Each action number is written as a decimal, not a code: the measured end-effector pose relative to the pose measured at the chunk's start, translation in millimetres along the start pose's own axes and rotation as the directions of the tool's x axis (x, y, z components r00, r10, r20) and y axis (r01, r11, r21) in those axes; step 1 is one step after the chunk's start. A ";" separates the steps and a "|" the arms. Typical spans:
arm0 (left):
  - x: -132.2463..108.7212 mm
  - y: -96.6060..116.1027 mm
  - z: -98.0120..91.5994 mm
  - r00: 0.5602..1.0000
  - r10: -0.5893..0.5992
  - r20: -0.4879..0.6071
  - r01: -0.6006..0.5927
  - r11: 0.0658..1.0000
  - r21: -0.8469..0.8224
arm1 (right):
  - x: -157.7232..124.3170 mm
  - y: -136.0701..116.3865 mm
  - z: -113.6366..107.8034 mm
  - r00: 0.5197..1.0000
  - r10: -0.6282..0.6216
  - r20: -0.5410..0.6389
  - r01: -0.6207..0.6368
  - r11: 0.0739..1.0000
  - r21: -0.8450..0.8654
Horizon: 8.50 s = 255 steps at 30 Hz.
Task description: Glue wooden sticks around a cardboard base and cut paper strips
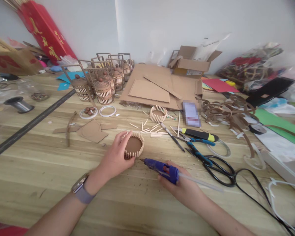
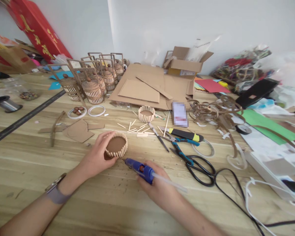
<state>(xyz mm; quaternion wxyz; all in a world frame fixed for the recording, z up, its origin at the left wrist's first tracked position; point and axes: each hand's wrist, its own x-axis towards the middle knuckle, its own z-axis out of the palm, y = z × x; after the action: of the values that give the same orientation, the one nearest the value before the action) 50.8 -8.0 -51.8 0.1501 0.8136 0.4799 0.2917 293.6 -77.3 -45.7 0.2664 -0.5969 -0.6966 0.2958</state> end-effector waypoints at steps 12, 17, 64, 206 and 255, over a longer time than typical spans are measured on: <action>0.4 9.9 12.7 0.995 -0.045 -0.084 0.056 0.989 0.134 | -1.4 7.8 -1.5 0.999 0.008 0.034 -0.014 0.983 0.184; 1.5 10.0 15.1 0.995 -0.053 -0.087 0.065 0.987 0.145 | -2.5 9.3 -2.4 1.000 0.014 0.023 -0.018 0.982 0.190; 0.4 3.7 23.7 0.982 0.036 -0.184 -0.011 0.990 0.138 | -13.3 32.6 -58.8 0.813 0.208 0.544 -0.568 0.487 0.663; 16.6 6.7 28.6 0.985 0.174 -0.012 -0.174 0.979 -0.106 | 73.1 -20.9 -12.8 0.970 -0.140 0.198 0.207 0.903 -0.376; 130.8 -73.4 37.0 0.984 -0.055 -0.167 0.059 0.998 0.019 | 80.5 -14.1 -31.1 0.951 -0.110 0.289 0.211 0.915 -0.345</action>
<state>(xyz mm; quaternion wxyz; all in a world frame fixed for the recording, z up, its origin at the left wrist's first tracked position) 71.1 143.3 -76.0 0.1081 0.7740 0.5173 0.3488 295.0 3.6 -12.7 0.0773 -0.5321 -0.8159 0.2124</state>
